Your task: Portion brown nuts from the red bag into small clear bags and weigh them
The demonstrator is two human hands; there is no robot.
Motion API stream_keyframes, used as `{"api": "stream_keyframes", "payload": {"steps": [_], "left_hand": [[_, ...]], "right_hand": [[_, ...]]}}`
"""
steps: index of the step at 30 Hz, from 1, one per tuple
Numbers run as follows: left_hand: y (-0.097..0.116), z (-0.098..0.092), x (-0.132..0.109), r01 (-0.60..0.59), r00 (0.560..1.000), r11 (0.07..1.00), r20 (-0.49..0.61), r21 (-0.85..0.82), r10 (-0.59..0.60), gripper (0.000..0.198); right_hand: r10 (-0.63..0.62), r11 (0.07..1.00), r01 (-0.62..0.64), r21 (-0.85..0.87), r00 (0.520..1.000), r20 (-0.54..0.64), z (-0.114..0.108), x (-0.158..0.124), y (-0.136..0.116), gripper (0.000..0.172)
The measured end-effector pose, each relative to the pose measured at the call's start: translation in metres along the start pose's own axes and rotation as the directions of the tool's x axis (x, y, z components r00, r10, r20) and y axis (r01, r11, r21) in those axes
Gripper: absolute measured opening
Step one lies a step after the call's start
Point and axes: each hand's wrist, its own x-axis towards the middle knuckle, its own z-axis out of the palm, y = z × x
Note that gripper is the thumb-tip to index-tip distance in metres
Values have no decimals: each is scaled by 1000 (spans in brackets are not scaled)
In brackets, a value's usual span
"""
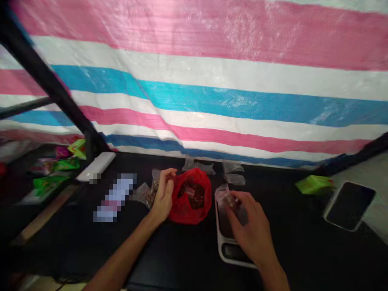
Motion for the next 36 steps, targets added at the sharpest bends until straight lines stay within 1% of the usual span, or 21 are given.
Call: {"api": "stream_keyframes", "payload": {"steps": [3,6,7,9,10,12,13,14,16,17,18,20,22,24,27,31,33,36], "left_hand": [[1,2,0,5,1000,1000,-29,18,-4,30],[0,4,-1,-29,998,998,-47,62,32,28],[-1,4,0,-48,997,996,-51,80,52,27],[-4,4,1,-83,994,990,-65,110,90,27],[-6,4,1,-92,992,988,-76,120,102,27],[-10,3,3,-92,989,987,-100,131,106,28],[-12,2,4,-85,989,987,-113,135,100,29],[-14,2,5,-76,988,988,-124,138,93,29],[-16,1,5,-62,987,987,-139,147,83,30],[-17,1,5,-59,986,986,-144,153,81,30],[-18,0,5,-58,986,985,-146,160,82,30],[-19,0,5,-63,985,983,-150,170,89,30],[-19,0,5,-66,984,983,-153,173,93,29],[-20,0,6,-66,983,982,-157,176,94,29],[-22,-1,6,-63,982,981,-163,181,93,29],[-23,-1,6,-66,982,981,-165,180,96,28],[-21,-2,6,-93,982,973,-141,210,124,25],[-16,-2,5,-169,978,945,-74,280,196,17]], "right_hand": [[2,989,3,-150,999,33,-4,-15,17,33],[11,984,10,-179,993,116,-4,-22,26,36],[17,988,5,-156,990,140,-4,-22,28,40],[46,998,-40,-51,991,129,-3,-24,32,50],[76,996,-79,32,993,93,-3,-26,35,52],[187,958,-176,226,982,-29,-3,-33,40,49],[264,922,-220,319,959,-100,-2,-38,44,46],[341,881,-251,402,924,-171,-2,-43,48,43],[463,810,-264,524,836,-294,0,-54,55,40],[504,781,-258,569,798,-330,2,-58,59,39],[535,754,-251,608,771,-345,3,-61,62,38],[577,704,-246,666,745,-335,6,-63,66,38],[595,679,-253,689,739,-316,9,-62,69,39],[591,691,-256,676,739,-324,10,-60,70,40],[583,705,-272,655,748,-317,11,-60,71,42],[579,705,-302,641,767,-276,10,-63,70,40],[568,713,-306,630,780,-265,9,-63,70,40],[543,733,-303,609,800,-256,7,-63,68,40]]}}
